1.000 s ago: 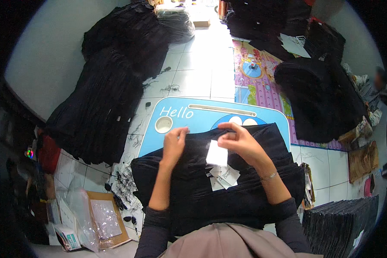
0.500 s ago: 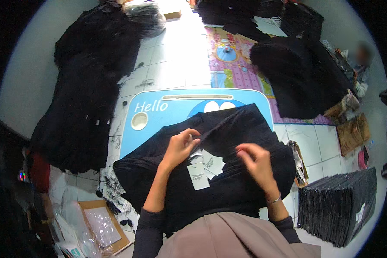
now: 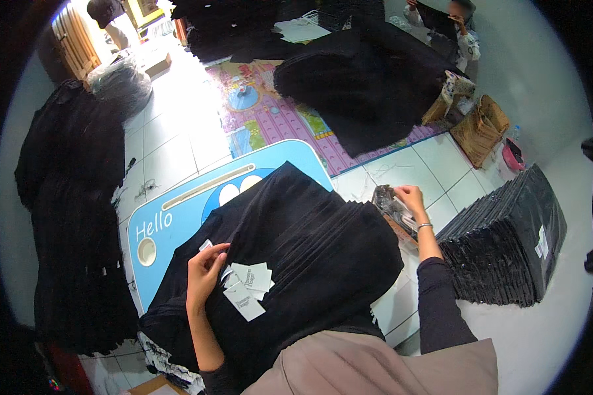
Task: The person attaches multiple white tags to a black garment, then folds the garment neatly and places it into a clear plastic bag. The process is repeated for several garments.
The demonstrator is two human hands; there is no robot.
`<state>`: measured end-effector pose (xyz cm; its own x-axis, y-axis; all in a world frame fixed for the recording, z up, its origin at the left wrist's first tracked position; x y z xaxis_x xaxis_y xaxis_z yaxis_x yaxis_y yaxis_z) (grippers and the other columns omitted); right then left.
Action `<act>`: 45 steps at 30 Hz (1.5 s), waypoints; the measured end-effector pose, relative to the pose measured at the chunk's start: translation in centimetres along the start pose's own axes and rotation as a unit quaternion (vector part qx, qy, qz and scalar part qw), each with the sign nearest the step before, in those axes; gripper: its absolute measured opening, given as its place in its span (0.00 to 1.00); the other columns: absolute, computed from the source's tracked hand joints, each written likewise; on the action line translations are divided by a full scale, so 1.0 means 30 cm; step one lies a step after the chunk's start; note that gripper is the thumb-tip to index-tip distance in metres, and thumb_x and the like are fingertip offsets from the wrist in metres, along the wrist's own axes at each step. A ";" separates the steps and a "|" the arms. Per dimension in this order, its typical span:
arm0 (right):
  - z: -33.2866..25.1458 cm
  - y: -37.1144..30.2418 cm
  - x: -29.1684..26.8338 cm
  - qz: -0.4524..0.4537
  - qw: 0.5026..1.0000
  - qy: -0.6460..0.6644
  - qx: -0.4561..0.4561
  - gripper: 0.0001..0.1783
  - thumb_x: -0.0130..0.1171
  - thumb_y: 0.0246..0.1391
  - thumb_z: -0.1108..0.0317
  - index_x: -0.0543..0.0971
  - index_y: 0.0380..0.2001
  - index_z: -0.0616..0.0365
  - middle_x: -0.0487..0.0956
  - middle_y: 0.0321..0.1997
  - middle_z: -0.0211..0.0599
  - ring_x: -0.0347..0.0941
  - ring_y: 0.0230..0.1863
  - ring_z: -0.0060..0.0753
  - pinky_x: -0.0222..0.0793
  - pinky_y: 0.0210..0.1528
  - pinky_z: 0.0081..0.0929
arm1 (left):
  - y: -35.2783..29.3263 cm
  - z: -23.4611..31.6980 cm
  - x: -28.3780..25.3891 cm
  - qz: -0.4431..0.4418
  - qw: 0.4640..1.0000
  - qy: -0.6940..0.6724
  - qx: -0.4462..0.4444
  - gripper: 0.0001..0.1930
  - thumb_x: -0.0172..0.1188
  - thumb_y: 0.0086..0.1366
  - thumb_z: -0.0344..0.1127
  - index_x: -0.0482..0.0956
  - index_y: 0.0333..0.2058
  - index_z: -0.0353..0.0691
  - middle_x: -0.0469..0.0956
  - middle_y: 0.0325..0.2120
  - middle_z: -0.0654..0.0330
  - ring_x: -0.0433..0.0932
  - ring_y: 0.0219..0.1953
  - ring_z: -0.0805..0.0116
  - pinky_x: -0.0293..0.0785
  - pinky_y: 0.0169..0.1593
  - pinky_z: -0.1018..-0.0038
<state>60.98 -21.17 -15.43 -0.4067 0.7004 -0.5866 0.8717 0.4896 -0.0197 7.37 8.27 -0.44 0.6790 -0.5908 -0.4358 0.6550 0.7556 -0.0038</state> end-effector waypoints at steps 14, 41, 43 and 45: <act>-0.112 0.008 0.145 0.048 0.991 -0.100 -0.080 0.07 0.68 0.44 0.67 0.83 0.24 0.58 0.82 0.23 0.41 0.80 0.27 0.35 0.75 0.34 0.33 | -0.001 -0.012 -0.008 0.030 0.999 -0.005 -0.010 0.10 0.62 0.62 0.27 0.83 0.43 0.37 0.65 0.20 0.75 0.58 0.23 0.85 0.52 0.26 0.84; -0.803 -0.113 0.024 0.094 0.827 -0.527 -0.170 0.08 0.55 0.53 0.70 0.81 0.25 0.60 0.82 0.31 0.51 0.80 0.37 0.57 0.78 0.34 0.45 | -0.006 -0.090 -0.097 0.152 0.960 -0.223 -0.066 0.12 0.57 0.69 0.37 0.81 0.40 0.34 0.68 0.20 0.72 0.60 0.20 0.84 0.54 0.23 0.85; -1.024 -0.173 0.103 0.106 0.841 -0.498 -0.184 0.06 0.59 0.51 0.70 0.80 0.26 0.61 0.81 0.31 0.52 0.80 0.37 0.55 0.77 0.35 0.45 | -0.007 -0.107 -0.100 0.168 0.949 -0.260 -0.067 0.12 0.56 0.70 0.38 0.80 0.40 0.34 0.68 0.20 0.72 0.60 0.20 0.84 0.54 0.24 0.85; -1.234 -0.304 0.181 0.064 0.884 -0.292 -0.358 0.04 0.57 0.52 0.72 0.78 0.26 0.60 0.81 0.33 0.51 0.81 0.35 0.50 0.76 0.32 0.40 | -0.007 -0.119 -0.107 0.168 0.934 -0.310 -0.058 0.16 0.54 0.71 0.43 0.79 0.38 0.35 0.73 0.21 0.67 0.68 0.21 0.82 0.62 0.25 0.85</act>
<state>40.70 -2.60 11.55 0.0760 0.4886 -0.8692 0.4185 0.7755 0.4726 3.86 11.03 -2.26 0.9250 -0.3377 0.1740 0.3542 0.9323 -0.0736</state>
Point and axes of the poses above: each hand's wrist, its own y-axis towards the middle knuckle, its own x-axis out of the palm, z = x × y, the point moved 6 cm from there along y, towards the middle knuckle
